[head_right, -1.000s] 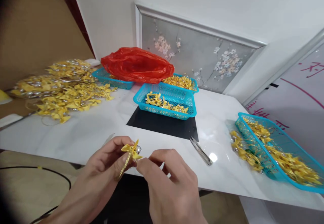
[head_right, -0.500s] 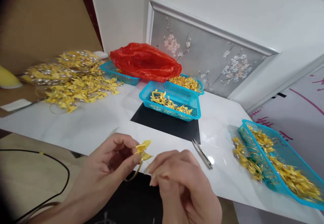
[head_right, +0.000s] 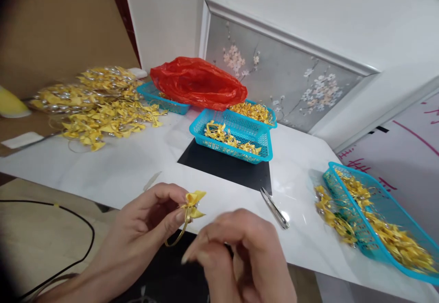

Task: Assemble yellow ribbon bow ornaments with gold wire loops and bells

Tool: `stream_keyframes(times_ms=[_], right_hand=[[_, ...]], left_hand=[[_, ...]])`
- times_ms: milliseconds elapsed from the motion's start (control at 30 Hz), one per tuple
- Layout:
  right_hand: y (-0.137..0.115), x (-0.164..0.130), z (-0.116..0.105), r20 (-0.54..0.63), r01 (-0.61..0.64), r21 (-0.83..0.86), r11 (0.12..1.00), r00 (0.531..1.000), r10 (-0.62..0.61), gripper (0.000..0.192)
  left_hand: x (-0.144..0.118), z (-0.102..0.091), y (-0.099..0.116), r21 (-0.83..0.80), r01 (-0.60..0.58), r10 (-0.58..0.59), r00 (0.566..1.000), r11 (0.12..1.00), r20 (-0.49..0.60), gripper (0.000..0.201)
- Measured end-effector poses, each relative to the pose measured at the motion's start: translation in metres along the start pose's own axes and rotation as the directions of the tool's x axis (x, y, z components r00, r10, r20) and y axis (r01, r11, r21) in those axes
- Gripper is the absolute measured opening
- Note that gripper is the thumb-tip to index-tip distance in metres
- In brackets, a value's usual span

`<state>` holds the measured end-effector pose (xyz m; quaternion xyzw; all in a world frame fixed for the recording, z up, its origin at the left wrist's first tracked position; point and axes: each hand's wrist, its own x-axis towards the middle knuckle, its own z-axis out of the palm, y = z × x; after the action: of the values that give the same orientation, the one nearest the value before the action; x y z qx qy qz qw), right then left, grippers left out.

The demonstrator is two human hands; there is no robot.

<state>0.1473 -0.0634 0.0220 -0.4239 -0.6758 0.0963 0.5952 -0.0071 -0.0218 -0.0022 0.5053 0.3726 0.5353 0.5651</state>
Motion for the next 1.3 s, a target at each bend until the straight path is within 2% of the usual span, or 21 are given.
stream_keyframes(times_ms=[67,200,300,467,533,667,767,1000,1100,1200,1300], right_hand=[[0.002,-0.003,0.003,0.021,0.007,-0.115,0.993,1.000,-0.005,0.019],[0.007,-0.002,0.003,0.126,0.149,-0.339,0.929,0.986,-0.112,0.018],[0.007,-0.002,0.004,0.096,0.161,-0.405,0.900,0.986,-0.134,0.017],[0.007,-0.003,0.012,0.084,0.195,-0.399,0.896,0.981,-0.176,0.016],[0.006,-0.003,0.014,0.088,0.203,-0.409,0.890,0.979,-0.183,0.013],[0.005,0.000,0.017,0.042,0.183,-0.422,0.888,0.982,-0.183,0.015],[0.005,0.000,0.017,0.089,0.221,-0.421,0.880,0.975,-0.202,0.013],[0.008,0.000,0.016,0.108,0.237,-0.418,0.877,0.971,-0.211,0.014],[0.008,-0.001,0.017,0.109,0.227,-0.403,0.886,0.974,-0.200,0.014],[0.008,-0.001,0.015,0.063,0.173,-0.384,0.907,0.985,-0.161,0.016],[0.010,0.000,0.012,0.104,0.169,-0.387,0.906,0.985,-0.139,0.021]], left_hand=[[0.000,-0.002,0.000,-0.009,0.006,-0.006,1.000,1.000,0.009,0.009],[0.000,-0.003,0.000,-0.031,-0.024,0.025,0.998,0.999,0.059,0.019],[-0.002,-0.004,-0.002,-0.076,-0.023,0.029,0.997,0.997,0.069,0.016],[-0.001,-0.004,-0.005,-0.258,0.161,-0.143,0.986,0.953,0.088,0.010],[0.000,-0.003,-0.005,-0.298,0.196,-0.179,0.980,0.934,0.083,0.009],[0.001,0.000,-0.003,-0.294,0.180,-0.166,0.983,0.939,0.073,0.009],[0.001,0.002,-0.001,-0.285,0.161,-0.150,0.987,0.945,0.059,0.011],[0.001,0.002,-0.003,-0.183,0.066,-0.066,0.998,0.981,0.007,0.011],[0.003,0.002,-0.002,-0.192,0.050,-0.055,0.998,0.980,-0.018,0.013],[0.005,0.002,-0.002,-0.278,0.123,-0.128,0.992,0.953,-0.001,0.014],[0.005,0.000,-0.004,-0.412,0.303,-0.283,0.953,0.859,0.110,0.014]])
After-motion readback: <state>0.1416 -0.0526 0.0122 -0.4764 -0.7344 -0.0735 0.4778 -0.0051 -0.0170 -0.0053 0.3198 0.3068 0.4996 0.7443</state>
